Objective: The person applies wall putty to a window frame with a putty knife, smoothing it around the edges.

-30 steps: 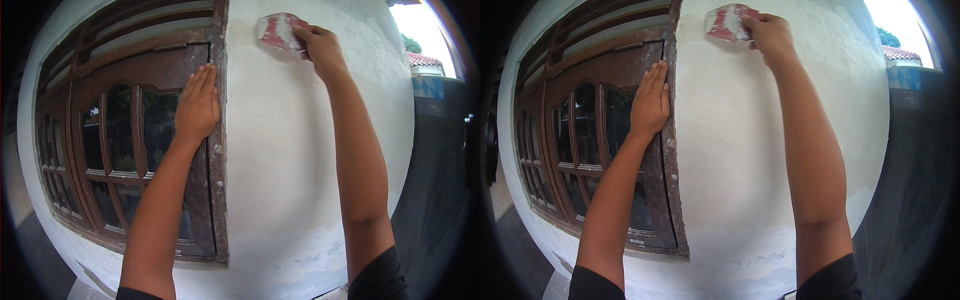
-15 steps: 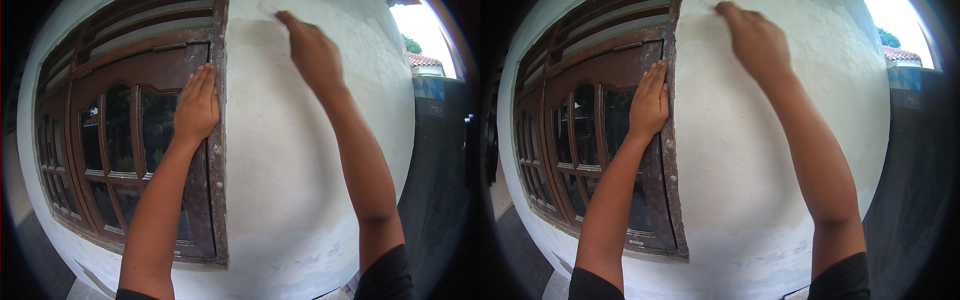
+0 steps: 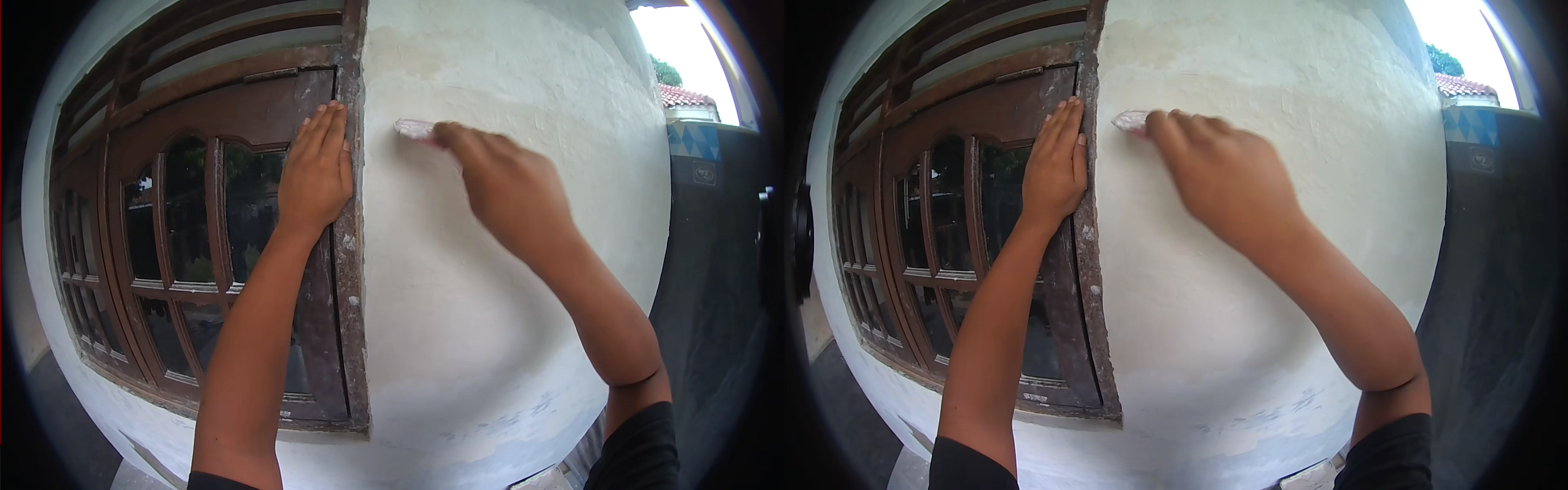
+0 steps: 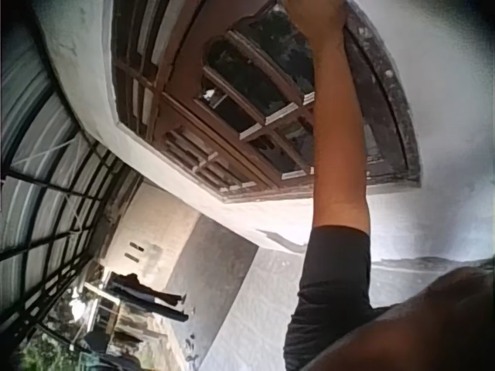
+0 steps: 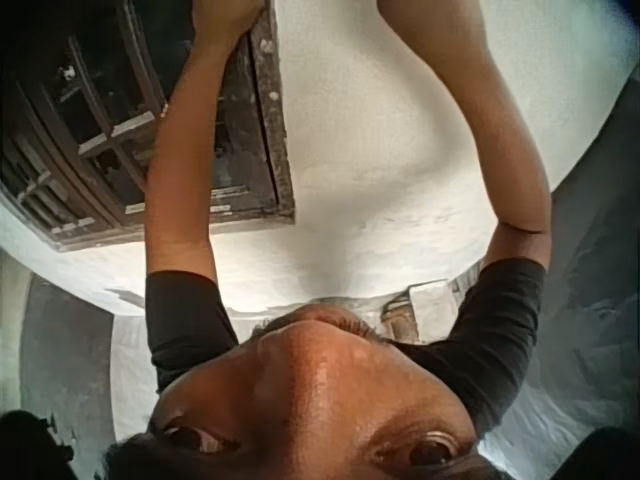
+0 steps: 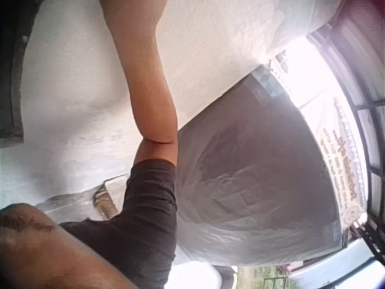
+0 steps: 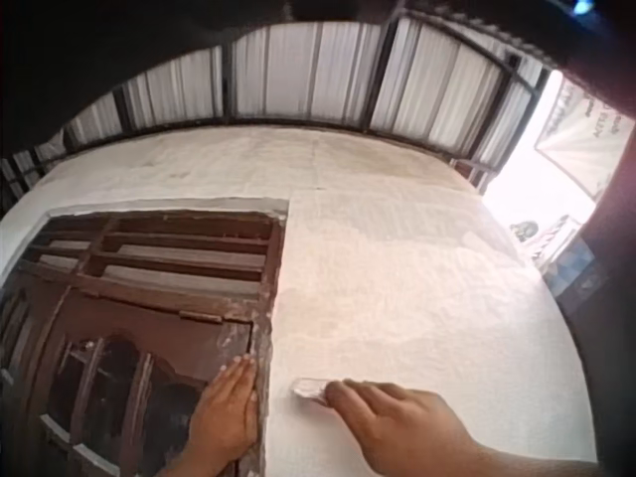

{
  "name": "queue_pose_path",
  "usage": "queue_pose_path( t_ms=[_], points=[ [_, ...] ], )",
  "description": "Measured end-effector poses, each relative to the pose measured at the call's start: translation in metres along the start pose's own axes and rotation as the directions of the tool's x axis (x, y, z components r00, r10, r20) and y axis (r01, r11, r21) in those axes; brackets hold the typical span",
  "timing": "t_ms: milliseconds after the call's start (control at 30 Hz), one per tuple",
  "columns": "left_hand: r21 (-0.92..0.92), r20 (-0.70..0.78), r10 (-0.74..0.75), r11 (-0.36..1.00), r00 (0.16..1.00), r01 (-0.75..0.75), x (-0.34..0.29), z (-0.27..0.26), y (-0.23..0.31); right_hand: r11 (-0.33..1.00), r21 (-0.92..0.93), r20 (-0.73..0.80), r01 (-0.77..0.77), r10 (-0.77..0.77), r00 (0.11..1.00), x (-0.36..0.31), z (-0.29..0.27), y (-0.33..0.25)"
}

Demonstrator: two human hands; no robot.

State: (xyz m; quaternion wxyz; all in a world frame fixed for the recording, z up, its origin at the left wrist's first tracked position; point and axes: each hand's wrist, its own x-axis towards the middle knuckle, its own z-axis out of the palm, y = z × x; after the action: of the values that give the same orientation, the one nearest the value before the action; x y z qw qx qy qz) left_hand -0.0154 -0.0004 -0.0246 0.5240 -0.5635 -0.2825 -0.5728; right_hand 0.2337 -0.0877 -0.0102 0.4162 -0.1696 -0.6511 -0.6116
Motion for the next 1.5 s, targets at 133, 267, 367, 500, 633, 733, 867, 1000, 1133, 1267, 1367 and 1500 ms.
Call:
queue_pose_path(
  t_ms=[133, 267, 367, 500, 633, 733, 867, 1000, 1133, 1267, 1367, 1500],
  points=[
    [-0.033, 0.004, -0.006, 0.999, 1.0, 0.006, 0.003, 0.002, 0.006, 0.716, 0.526, 0.03, -0.459, 0.524, 0.851, 0.043, -0.013, 0.041],
    [-0.042, 0.012, -0.008, 0.999, 1.0, 0.008, 0.007, 0.0, 0.008, 0.328, 0.787, 0.248, -0.523, 0.608, 0.754, 0.087, 0.018, 0.082],
    [-0.044, 0.008, -0.005, 0.999, 1.0, 0.005, 0.006, 0.003, 0.008, 0.424, 0.583, 0.377, -0.693, 0.615, 0.693, 0.089, 0.043, 0.105],
    [-0.016, 0.014, -0.022, 1.0, 1.0, 0.023, 0.003, -0.001, 0.004, 0.245, 0.637, 0.377, -0.731, 0.729, 0.572, 0.062, 0.038, 0.118],
    [-0.034, 0.01, -0.015, 0.999, 1.0, 0.015, 0.005, 0.002, 0.007, 0.05, 0.806, 0.349, -0.59, 0.765, 0.541, 0.063, 0.033, 0.107],
    [-0.042, 0.017, -0.014, 0.999, 1.0, 0.015, 0.005, 0.0, 0.006, 0.146, 0.772, 0.389, -0.619, 0.661, 0.641, 0.088, 0.04, 0.075],
    [-0.042, 0.018, -0.018, 0.999, 1.0, 0.019, 0.002, 0.0, 0.003, 0.182, 0.676, 0.398, -0.714, 0.725, 0.562, 0.08, 0.045, 0.092],
    [-0.048, 0.016, -0.018, 0.999, 1.0, 0.019, 0.007, 0.001, 0.009, 0.055, 0.809, 0.348, -0.586, 0.758, 0.552, 0.072, 0.034, 0.108],
    [-0.06, 0.02, -0.016, 0.998, 1.0, 0.017, 0.004, 0.0, 0.005, 0.144, 0.79, 0.344, -0.596, 0.701, 0.625, 0.085, 0.034, 0.088],
    [-0.038, 0.014, -0.011, 0.999, 1.0, 0.011, 0.004, -0.001, 0.004, 0.17, 0.722, 0.335, -0.671, 0.762, 0.554, 0.058, 0.05, 0.115],
    [-0.025, 0.012, -0.016, 1.0, 1.0, 0.017, 0.005, 0.001, 0.006, 0.087, 0.741, 0.311, -0.665, 0.834, 0.456, 0.049, 0.034, 0.124],
    [-0.028, 0.007, -0.006, 1.0, 1.0, 0.007, 0.004, 0.0, 0.004, 0.159, 0.807, 0.288, -0.569, 0.735, 0.614, 0.076, 0.039, 0.089]
  ],
)
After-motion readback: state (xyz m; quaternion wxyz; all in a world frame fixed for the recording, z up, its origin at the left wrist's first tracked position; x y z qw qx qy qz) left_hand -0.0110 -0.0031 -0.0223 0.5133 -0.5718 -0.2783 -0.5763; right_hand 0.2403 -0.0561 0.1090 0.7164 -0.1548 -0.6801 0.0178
